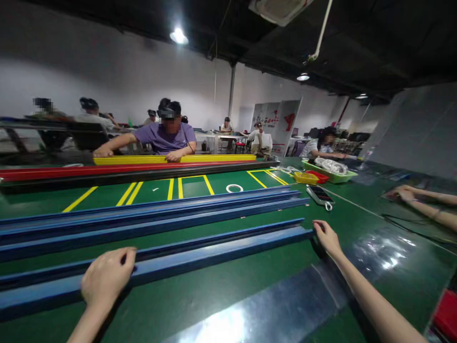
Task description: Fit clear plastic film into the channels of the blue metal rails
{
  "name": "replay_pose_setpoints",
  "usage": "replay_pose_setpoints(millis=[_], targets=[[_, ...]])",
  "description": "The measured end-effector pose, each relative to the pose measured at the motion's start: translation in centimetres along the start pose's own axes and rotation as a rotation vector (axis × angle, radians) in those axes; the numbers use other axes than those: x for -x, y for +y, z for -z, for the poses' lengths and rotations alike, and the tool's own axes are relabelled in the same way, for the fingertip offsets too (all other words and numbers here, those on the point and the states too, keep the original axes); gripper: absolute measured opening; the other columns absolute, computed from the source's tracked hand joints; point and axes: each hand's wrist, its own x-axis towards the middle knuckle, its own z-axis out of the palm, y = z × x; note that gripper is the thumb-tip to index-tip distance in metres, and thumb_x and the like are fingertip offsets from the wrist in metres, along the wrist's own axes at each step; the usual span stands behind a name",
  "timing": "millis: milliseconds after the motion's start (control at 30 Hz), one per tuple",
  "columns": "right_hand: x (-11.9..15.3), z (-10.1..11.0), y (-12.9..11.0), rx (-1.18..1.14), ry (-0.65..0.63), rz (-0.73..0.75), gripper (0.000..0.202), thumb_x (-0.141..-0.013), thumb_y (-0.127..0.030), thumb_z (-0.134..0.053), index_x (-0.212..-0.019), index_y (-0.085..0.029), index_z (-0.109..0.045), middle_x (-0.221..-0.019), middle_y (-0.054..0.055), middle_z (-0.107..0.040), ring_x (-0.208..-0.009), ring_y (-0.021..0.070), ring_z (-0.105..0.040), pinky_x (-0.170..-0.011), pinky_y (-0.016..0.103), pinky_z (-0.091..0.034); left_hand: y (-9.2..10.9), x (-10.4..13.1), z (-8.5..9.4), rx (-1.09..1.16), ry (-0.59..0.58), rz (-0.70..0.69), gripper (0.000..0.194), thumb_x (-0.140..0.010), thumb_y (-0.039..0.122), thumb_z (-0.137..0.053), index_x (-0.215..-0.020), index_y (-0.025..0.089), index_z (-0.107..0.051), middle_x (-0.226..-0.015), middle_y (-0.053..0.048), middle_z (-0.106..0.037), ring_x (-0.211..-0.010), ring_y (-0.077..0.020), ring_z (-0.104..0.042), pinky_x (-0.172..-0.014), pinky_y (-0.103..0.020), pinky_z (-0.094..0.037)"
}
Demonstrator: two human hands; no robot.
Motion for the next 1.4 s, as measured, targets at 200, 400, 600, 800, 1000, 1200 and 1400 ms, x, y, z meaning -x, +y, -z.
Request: replay_pose_setpoints(millis=[200,400,600,800,1000,1200,1400], targets=[[1.4,-2.8,-0.8,-0.079,0.075,-0.052,0.039,-0.066,-0.044,-0.041,-0.085,-0.016,-0.060,-0.092,0.012,-0.062,-0.085,0.0240,-0.055,-0.078,0.035,-0.040,0.7,0.8,0.1,-0.025,0.142,-0.064,0.035,-0.079,0.029,-0.035,-0.080,0.020,-0.069,-0.091,-0.005,-0.067,-0.089,-0.0218,-0.058,-0.076,-0.029,-0.041],[1.3,-3.5,-0.6,-0.080,0.130,-0.103,0.039,-0.067,-0.040,-0.041,-0.089,-0.014,-0.060,-0.094,0.013,-0.061,-0.087,0.0251,-0.053,-0.078,0.036,-0.040,1.0,1.2,0.2,-0.014,0.199,-0.067,0.036,-0.079,0.028,-0.034,-0.077,0.019,-0.069,-0.087,-0.006,-0.068,-0.087,-0.0224,-0.059,-0.075,-0.029,-0.041],[1.0,-3.4,-0.8,-0.008,0.140,-0.075,0.032,-0.070,-0.034,-0.038,-0.084,-0.017,-0.061,-0.091,0.011,-0.061,-0.089,0.0245,-0.053,-0.081,0.037,-0.039,1.4,1.3,0.4,-0.017,0.217,-0.060,0.038,-0.079,0.029,-0.032,-0.074,0.019,-0.069,-0.083,-0.008,-0.068,-0.084,-0.0229,-0.059,-0.070,-0.029,-0.041],[0.4,-3.7,-1.3,-0.072,0.152,-0.108,0.026,-0.068,-0.026,-0.041,-0.076,-0.017,-0.063,-0.082,0.008,-0.061,-0.080,0.0206,-0.054,-0.075,0.032,-0.041,1.6,1.3,0.8,-0.046,0.181,-0.054,0.041,-0.079,0.029,-0.029,-0.079,0.017,-0.068,-0.082,-0.010,-0.067,-0.082,-0.0236,-0.059,-0.069,-0.029,-0.040],[0.5,-4.8,-1.3,-0.127,0.220,-0.181,0.032,-0.067,-0.027,-0.040,-0.085,-0.014,-0.063,-0.077,0.008,-0.062,-0.065,0.0172,-0.054,-0.061,0.029,-0.043,0.6,0.9,1.1,-0.047,0.140,0.005,0.042,-0.078,0.031,-0.027,-0.076,0.018,-0.068,-0.081,-0.011,-0.067,-0.082,-0.0255,-0.059,-0.064,-0.029,-0.040],[1.6,-4.2,-1.3,-0.132,0.191,-0.093,0.031,-0.068,-0.033,-0.042,-0.083,-0.014,-0.063,-0.083,0.010,-0.063,-0.077,0.0200,-0.055,-0.070,0.031,-0.042,0.0,0.7,1.3,-0.026,0.109,0.038,0.043,-0.078,0.034,-0.027,-0.075,0.020,-0.067,-0.081,-0.011,-0.066,-0.082,-0.0268,-0.059,-0.062,-0.029,-0.039],[2.4,-4.0,-1.6,-0.087,0.167,-0.025,0.033,-0.071,-0.035,-0.038,-0.080,-0.015,-0.063,-0.083,0.011,-0.060,-0.081,0.0226,-0.053,-0.075,0.034,-0.040,0.1,0.7,1.5,-0.025,0.090,0.040,0.042,-0.079,0.035,-0.028,-0.077,0.020,-0.067,-0.083,-0.012,-0.066,-0.083,-0.0276,-0.059,-0.063,-0.030,-0.039]])
